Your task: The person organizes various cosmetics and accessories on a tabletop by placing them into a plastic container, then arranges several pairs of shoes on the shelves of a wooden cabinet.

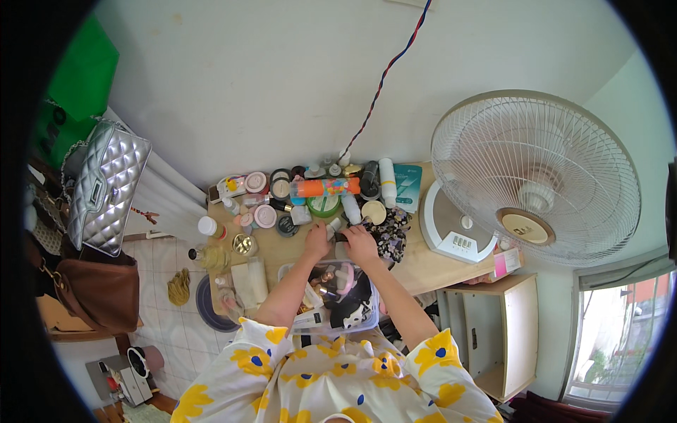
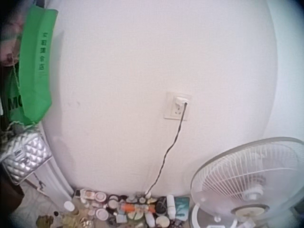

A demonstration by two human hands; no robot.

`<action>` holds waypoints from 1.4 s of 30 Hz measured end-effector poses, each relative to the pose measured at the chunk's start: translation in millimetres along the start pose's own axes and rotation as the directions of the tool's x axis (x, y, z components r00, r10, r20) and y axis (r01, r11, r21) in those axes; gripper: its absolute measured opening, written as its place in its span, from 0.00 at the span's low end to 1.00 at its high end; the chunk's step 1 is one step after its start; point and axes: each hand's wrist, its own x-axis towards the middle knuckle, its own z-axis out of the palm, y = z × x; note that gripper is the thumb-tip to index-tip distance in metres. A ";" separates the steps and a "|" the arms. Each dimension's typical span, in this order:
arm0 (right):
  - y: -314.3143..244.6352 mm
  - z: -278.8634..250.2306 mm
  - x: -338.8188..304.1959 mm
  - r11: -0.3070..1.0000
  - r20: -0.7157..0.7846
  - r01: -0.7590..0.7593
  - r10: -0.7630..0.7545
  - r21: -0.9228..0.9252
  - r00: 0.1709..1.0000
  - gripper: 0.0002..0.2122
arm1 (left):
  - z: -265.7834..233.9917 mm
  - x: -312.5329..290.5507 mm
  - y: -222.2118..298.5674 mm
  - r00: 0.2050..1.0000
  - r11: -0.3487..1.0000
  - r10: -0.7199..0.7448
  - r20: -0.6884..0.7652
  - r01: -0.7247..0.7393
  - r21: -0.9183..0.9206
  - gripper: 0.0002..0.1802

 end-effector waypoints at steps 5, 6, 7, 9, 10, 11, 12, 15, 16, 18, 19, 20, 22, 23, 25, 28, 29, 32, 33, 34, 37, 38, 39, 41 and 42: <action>-7.4 -17.3 -15.1 0.972 -0.226 0.015 0.040 0.235 0.973 0.13 | -5.7 -4.7 -7.5 1.000 0.980 0.016 0.003 -0.015 -0.198 0.22; -11.3 -21.3 -18.0 0.950 -0.264 0.004 0.083 0.311 0.961 0.13 | -5.2 -4.4 -15.0 0.998 0.966 0.037 -0.051 -0.049 -0.254 0.19; -12.1 -22.8 -22.2 0.923 -0.296 -0.010 0.134 0.386 0.946 0.13 | -7.0 -7.1 -17.6 0.993 0.947 0.059 -0.102 -0.088 -0.309 0.16; -12.4 -25.6 -30.3 0.933 -0.352 0.031 0.105 0.360 0.930 0.13 | -12.2 -13.0 -24.3 0.995 0.922 0.024 -0.099 -0.060 -0.382 0.15; -15.4 -30.2 -36.2 0.912 -0.340 -0.021 0.174 0.409 0.924 0.13 | -17.9 -19.1 -24.2 0.996 0.890 -0.003 -0.089 -0.038 -0.454 0.15; -12.8 -34.4 -42.5 0.889 -0.330 -0.077 0.246 0.451 0.911 0.13 | -25.9 -28.8 -15.0 0.996 0.890 0.002 -0.085 -0.041 -0.454 0.15; -2.3 -32.9 -50.6 0.908 -0.389 -0.024 0.203 0.419 0.899 0.13 | -40.2 -40.3 1.9 0.990 0.854 0.009 -0.138 -0.079 -0.515 0.15; 2.2 -26.1 -74.1 0.868 -0.365 -0.027 0.237 0.496 0.900 0.13 | -68.2 -76.2 13.7 0.954 0.833 0.061 -0.292 -0.210 -0.512 0.14; 0.9 -27.5 -83.0 0.877 -0.300 -0.068 0.234 0.475 0.925 0.16 | -79.9 -93.0 20.6 0.971 0.825 0.050 -0.234 -0.172 -0.538 0.14; -8.2 -28.0 -97.3 0.826 -0.146 -0.168 0.288 0.539 0.946 0.17 | -86.3 -120.4 28.4 0.992 0.859 0.038 -0.118 -0.093 -0.504 0.15; -12.7 -26.8 -103.3 0.770 0.006 -0.266 0.323 0.580 0.946 0.19 | -84.6 -133.7 28.4 0.997 0.898 0.032 -0.067 -0.058 -0.437 0.16; -11.3 -21.8 -108.4 0.802 0.088 -0.305 0.304 0.514 0.948 0.21 | -73.4 -140.6 24.7 0.996 0.893 0.093 -0.004 -0.085 -0.443 0.17; -12.8 -11.1 -119.1 0.820 0.084 -0.288 0.285 0.495 0.955 0.20 | -48.2 -156.3 24.7 0.971 0.900 0.228 -0.076 -0.240 -0.364 0.16; -16.7 -10.3 -120.1 0.835 0.081 -0.273 0.268 0.478 0.960 0.19 | -40.8 -159.6 26.0 0.963 0.908 0.267 -0.047 -0.267 -0.321 0.17; -20.1 -11.5 -122.4 0.843 0.097 -0.273 0.258 0.465 0.961 0.19 | -30.5 -166.9 32.6 0.955 0.931 0.289 -0.071 -0.298 -0.210 0.17; -21.3 -14.3 -122.7 0.908 0.072 -0.201 0.188 0.367 0.980 0.19 | -30.2 -170.1 38.4 0.944 0.943 0.321 -0.072 -0.326 -0.065 0.19; -22.3 -16.9 -122.7 0.912 0.061 -0.178 0.168 0.370 0.984 0.19 | -31.3 -170.9 39.5 0.945 0.945 0.323 -0.054 -0.325 -0.034 0.20; -19.7 -27.0 -120.3 0.917 0.005 -0.121 0.129 0.379 0.992 0.17 | -42.2 -173.8 43.5 0.928 0.930 0.366 -0.076 -0.363 0.052 0.20; -17.4 -31.1 -118.9 0.918 -0.037 -0.089 0.112 0.386 0.993 0.16 | -48.0 -173.9 45.3 0.927 0.930 0.366 -0.079 -0.363 0.052 0.20; -16.5 -35.3 -116.8 0.918 -0.037 -0.090 0.113 0.386 0.993 0.16 | -56.7 -172.8 47.9 0.941 0.943 0.333 -0.059 -0.332 0.031 0.20; -10.0 -45.2 -102.1 0.924 -0.127 -0.073 0.130 0.376 0.983 0.14 | -69.9 -153.7 51.2 0.946 0.950 0.312 -0.089 -0.313 -0.007 0.18; -5.2 -45.1 -94.9 0.927 -0.127 -0.082 0.137 0.366 0.982 0.14 | -76.4 -143.5 55.2 0.962 0.963 0.262 -0.080 -0.266 -0.042 0.16; -0.6 -44.8 -87.0 0.930 -0.128 -0.091 0.145 0.356 0.981 0.14 | -82.1 -133.6 58.1 0.975 0.973 0.212 -0.069 -0.217 -0.077 0.15; 2.2 -43.1 -66.8 0.926 -0.108 -0.088 0.136 0.367 0.985 0.13 | -70.6 -102.7 45.8 0.953 0.959 0.274 -0.127 -0.281 -0.041 0.17; 4.3 -40.5 -57.5 0.923 -0.093 -0.087 0.131 0.376 0.987 0.13 | -65.8 -86.7 44.3 0.967 0.963 0.245 -0.077 -0.251 -0.094 0.16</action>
